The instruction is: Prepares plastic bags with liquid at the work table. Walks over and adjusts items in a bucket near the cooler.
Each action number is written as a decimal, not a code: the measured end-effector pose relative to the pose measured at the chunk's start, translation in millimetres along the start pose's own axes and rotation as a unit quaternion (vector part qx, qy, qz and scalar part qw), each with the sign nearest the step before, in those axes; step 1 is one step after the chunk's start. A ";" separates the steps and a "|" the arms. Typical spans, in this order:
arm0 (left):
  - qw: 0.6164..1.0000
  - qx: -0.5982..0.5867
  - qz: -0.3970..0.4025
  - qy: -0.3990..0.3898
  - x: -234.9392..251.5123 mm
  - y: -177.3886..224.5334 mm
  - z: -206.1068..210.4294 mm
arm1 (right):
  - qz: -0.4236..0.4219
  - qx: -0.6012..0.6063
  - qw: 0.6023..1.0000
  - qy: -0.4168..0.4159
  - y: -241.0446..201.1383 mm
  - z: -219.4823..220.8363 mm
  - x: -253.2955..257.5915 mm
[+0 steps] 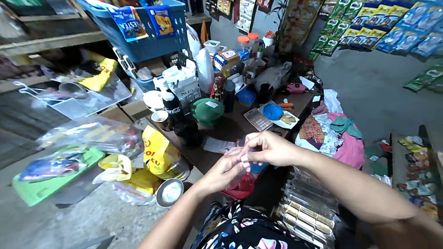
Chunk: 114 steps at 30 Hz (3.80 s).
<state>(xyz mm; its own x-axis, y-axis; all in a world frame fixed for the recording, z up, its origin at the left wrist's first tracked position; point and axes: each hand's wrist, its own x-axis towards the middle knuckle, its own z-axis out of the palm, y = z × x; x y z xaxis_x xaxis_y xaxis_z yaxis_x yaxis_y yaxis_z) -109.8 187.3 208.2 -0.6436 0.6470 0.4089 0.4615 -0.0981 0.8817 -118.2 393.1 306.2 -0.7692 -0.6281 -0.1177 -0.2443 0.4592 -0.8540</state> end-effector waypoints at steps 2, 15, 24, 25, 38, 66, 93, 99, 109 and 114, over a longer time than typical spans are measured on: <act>0.999 0.045 -0.011 0.029 -6.5 -1.1 2.9 | 0.010 0.096 0.994 0.048 17.3 4.7 -3.6; 0.983 0.112 0.072 0.130 15.2 59.6 -10.7 | -0.136 0.096 0.916 0.365 87.6 94.8 -26.2; 0.944 -0.105 0.002 0.313 67.4 134.9 -50.9 | -0.259 -0.202 0.786 0.524 165.9 189.6 0.3; 0.935 -0.128 -0.021 0.330 70.2 138.1 -55.9 | -0.266 -0.211 0.781 0.525 164.6 190.3 0.9; 0.890 -0.239 -0.117 0.371 59.8 125.0 -101.8 | -0.297 -0.164 0.781 0.524 163.2 181.8 15.8; 0.977 -0.171 0.007 0.127 19.6 119.3 -78.5 | 0.126 0.663 0.723 0.149 113.6 223.3 -19.4; 0.976 -0.096 0.010 0.193 14.7 117.1 -40.6 | 0.113 0.561 0.802 0.172 152.5 199.4 -47.2; 0.949 -0.205 -0.043 0.234 22.8 121.2 -10.2 | -0.012 0.572 0.817 0.077 163.4 184.2 -55.0; 0.971 -0.056 -0.032 0.231 21.5 122.9 11.0 | 0.127 0.604 0.783 0.074 180.0 165.3 -66.0; 0.966 -0.039 -0.024 0.254 18.9 123.4 17.9 | -0.042 0.542 0.837 0.069 191.9 171.1 -65.7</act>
<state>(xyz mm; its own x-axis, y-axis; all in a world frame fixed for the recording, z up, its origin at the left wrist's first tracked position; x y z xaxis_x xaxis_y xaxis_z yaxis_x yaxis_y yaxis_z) -54.2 200.9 320.5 -0.8890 0.2000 0.4119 0.3886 -0.1462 0.9097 -13.5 415.1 63.4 -0.8551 -0.5171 -0.0377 0.3201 -0.4693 -0.8230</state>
